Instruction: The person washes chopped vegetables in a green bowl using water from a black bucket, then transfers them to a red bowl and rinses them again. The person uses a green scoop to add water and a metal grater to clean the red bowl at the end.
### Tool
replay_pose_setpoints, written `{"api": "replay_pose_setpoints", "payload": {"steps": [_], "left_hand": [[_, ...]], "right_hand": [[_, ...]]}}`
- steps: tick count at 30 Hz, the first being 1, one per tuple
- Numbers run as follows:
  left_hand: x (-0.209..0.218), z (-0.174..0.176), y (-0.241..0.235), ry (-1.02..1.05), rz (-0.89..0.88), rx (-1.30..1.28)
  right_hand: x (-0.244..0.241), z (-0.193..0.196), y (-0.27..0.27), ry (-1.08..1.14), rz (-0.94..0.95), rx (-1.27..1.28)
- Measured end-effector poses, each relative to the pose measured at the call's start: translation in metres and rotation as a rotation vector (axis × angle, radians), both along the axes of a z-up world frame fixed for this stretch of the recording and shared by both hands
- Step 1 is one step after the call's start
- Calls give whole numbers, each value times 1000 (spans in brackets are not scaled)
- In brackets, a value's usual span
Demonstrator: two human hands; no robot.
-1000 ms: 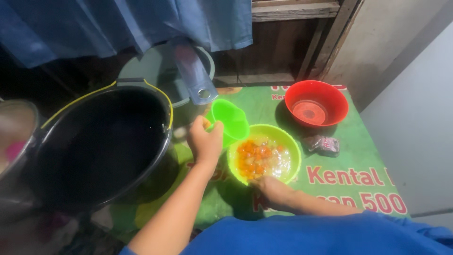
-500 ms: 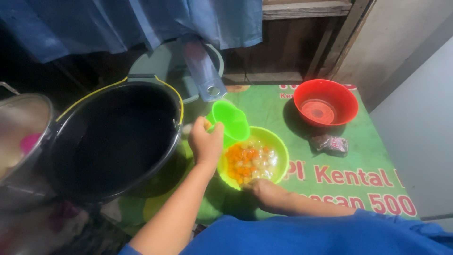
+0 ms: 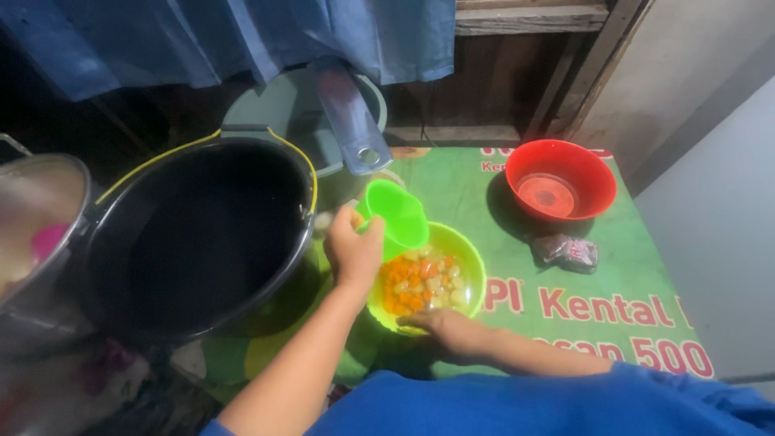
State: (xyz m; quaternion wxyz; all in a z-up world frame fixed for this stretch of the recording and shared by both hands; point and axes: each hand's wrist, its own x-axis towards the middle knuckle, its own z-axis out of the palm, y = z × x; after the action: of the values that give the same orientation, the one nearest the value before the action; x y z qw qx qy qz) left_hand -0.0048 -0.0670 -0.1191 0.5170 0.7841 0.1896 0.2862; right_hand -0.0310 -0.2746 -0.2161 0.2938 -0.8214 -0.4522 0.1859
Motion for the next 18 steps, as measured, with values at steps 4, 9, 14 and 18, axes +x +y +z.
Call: {"api": "replay_pose_setpoints", "payload": {"steps": [4,9,14,18], "left_hand": [[-1,-2,-5,116,31,-19],[4,-16,-14,171,38,-43],[17,-32,-24,42,-8,-67],[22,-38,-27,64,1,-101]], "right_hand": [[32,10,-18,81,-469,188],[126,-5,-77,550,-1031,492],[199,-38,-124,1243,-1475,901],[235,-60,-148,1359,-1651,1063]]}}
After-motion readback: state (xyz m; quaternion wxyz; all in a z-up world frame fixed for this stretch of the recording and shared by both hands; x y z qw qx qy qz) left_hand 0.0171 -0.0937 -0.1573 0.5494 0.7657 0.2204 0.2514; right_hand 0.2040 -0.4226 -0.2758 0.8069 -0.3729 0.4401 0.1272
